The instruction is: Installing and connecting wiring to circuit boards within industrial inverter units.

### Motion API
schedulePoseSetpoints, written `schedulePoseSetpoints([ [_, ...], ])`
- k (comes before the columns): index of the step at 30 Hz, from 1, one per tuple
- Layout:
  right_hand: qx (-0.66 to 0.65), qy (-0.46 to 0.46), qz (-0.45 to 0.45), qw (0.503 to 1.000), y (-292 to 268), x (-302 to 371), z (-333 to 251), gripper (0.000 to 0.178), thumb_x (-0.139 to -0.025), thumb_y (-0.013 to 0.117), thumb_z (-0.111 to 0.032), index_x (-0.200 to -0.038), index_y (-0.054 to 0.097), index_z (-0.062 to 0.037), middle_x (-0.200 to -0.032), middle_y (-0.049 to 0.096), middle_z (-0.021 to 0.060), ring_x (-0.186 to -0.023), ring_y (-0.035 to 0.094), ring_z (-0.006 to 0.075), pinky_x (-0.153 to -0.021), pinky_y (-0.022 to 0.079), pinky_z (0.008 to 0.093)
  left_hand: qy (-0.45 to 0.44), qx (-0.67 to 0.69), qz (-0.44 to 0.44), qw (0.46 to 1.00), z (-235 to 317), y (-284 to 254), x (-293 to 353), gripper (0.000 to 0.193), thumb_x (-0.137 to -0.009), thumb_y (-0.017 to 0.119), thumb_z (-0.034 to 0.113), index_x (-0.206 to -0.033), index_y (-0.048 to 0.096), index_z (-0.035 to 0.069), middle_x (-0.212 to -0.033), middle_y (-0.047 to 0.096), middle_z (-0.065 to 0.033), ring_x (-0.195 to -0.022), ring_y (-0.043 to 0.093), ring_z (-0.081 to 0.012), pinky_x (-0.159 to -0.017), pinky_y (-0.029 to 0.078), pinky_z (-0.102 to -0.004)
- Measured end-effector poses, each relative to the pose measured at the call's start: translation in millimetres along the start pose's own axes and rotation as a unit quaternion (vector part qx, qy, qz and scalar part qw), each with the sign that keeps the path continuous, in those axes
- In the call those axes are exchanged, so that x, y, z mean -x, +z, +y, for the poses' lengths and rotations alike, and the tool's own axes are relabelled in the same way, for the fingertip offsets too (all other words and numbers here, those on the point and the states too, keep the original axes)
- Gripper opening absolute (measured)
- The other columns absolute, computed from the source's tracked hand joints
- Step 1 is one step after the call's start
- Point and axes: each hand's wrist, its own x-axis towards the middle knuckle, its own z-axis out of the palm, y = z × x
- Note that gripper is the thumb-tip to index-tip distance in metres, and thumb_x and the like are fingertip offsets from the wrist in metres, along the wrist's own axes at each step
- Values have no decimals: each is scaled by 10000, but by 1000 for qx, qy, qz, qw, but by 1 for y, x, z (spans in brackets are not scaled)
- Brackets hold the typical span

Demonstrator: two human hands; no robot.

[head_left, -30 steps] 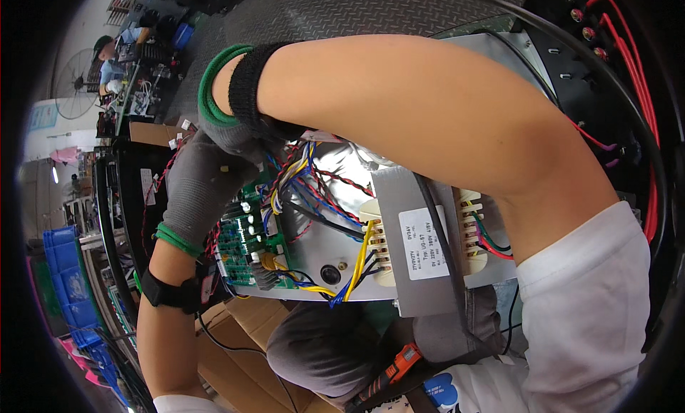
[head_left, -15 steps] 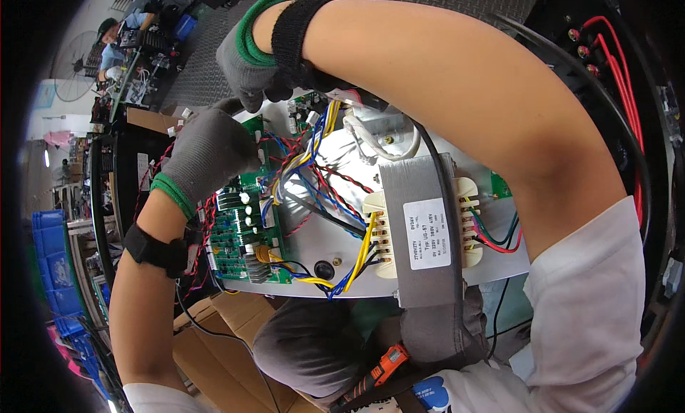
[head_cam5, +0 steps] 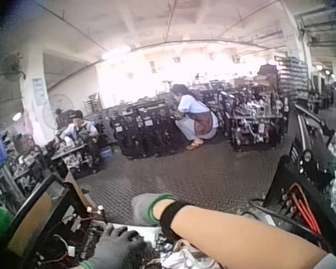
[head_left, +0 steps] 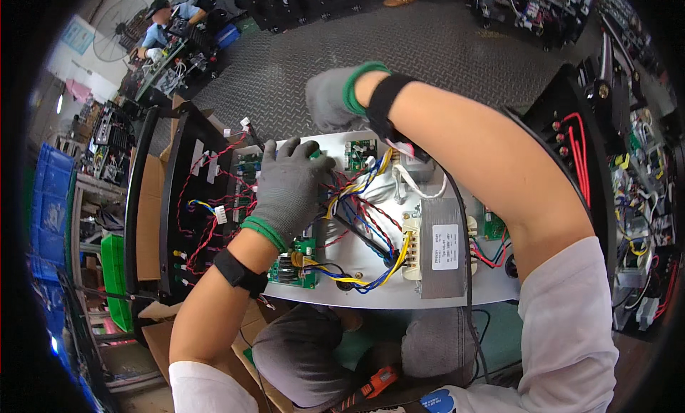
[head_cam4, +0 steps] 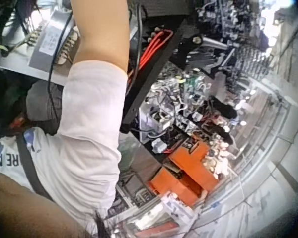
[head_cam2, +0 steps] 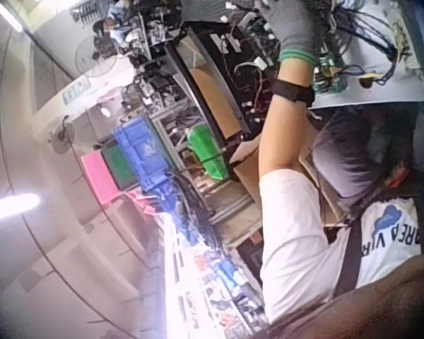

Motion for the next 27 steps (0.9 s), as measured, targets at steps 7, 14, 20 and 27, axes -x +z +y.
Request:
schedulePoseSetpoints([
  [7,-28,30,-42,998,21,11,-19,309,-696,657,-302,-933,731,-119,-902,697,107,-839,666,296,-767,516,415,11,7,-21,1000,33,-11,65,501,-741,609,126,-1233,535,63,-1324,484,-131,-1226,456,-296,-1073,268,-487],
  [14,136,62,-77,986,48,-2,-62,384,-691,697,-289,-1009,708,-75,-1047,665,137,-1037,597,312,-852,452,457,-61,122,62,989,43,-2,92,543,-776,597,123,-1295,461,36,-1327,472,-152,-1213,455,-316,-1050,315,-465],
  [20,137,109,-161,971,38,-4,-68,452,-688,729,-269,-1098,676,-87,-1170,607,142,-1137,515,324,-924,380,464,-36,369,174,912,42,1,105,392,-769,642,119,-1148,577,43,-1125,580,-159,-1010,566,-335,-867,460,-421],
  [27,-75,191,-65,976,18,10,-48,371,-740,626,-324,-902,704,0,-914,683,176,-855,669,297,-768,511,393,67,429,213,876,59,-1,116,268,-767,666,131,-1031,634,94,-1022,634,-94,-895,619,-276,-745,503,-378],
])
